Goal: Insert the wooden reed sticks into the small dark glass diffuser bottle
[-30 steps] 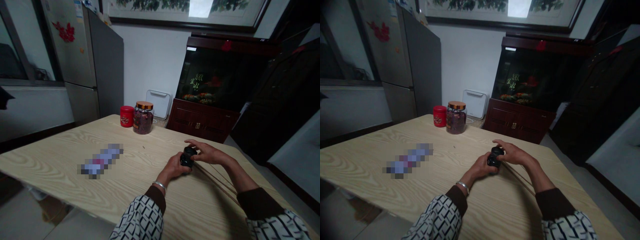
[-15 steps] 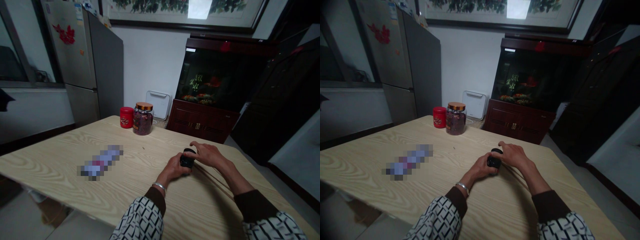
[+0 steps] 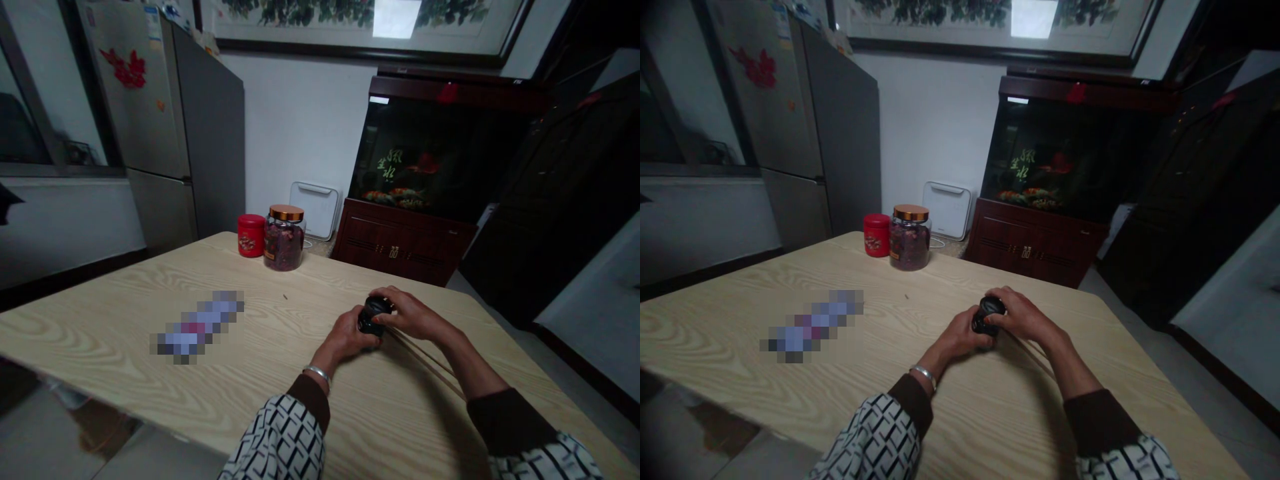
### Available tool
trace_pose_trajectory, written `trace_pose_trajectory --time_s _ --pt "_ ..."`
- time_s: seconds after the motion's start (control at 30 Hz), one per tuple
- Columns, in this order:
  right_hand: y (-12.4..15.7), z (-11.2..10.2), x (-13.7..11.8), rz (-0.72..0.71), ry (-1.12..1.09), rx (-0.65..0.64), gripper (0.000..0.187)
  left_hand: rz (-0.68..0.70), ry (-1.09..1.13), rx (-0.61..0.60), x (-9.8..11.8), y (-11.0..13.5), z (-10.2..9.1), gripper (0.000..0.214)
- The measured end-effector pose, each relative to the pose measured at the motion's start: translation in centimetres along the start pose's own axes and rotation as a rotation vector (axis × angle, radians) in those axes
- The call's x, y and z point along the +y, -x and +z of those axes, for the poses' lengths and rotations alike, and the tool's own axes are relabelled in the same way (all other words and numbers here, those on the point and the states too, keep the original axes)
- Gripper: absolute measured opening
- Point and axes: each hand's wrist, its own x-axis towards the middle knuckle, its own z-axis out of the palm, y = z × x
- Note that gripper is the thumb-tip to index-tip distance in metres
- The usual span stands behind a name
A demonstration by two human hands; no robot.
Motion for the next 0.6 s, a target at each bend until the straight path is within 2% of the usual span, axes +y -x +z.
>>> trace_pose_trajectory --time_s 0.23,0.43,0.53,0.6 --pt "0.5 0.9 0.1 0.020 -0.017 0.072 0.043 -0.018 0.007 0.001 -0.1 -0.1 0.1 0.062" --pt "0.0 2.8 0.8 0.062 -0.061 0.209 0.044 0.071 0.102 -0.014 -0.7 0.0 -0.9 0.084" --pt "-0.2 3.9 1.4 0.098 -0.092 0.287 0.049 0.010 0.093 0.102 -1.2 -0.5 -1.5 0.070" --pt "-0.2 4.5 1.6 0.123 -0.111 0.334 0.051 -0.050 0.039 0.275 -1.3 -0.9 -2.0 0.050"
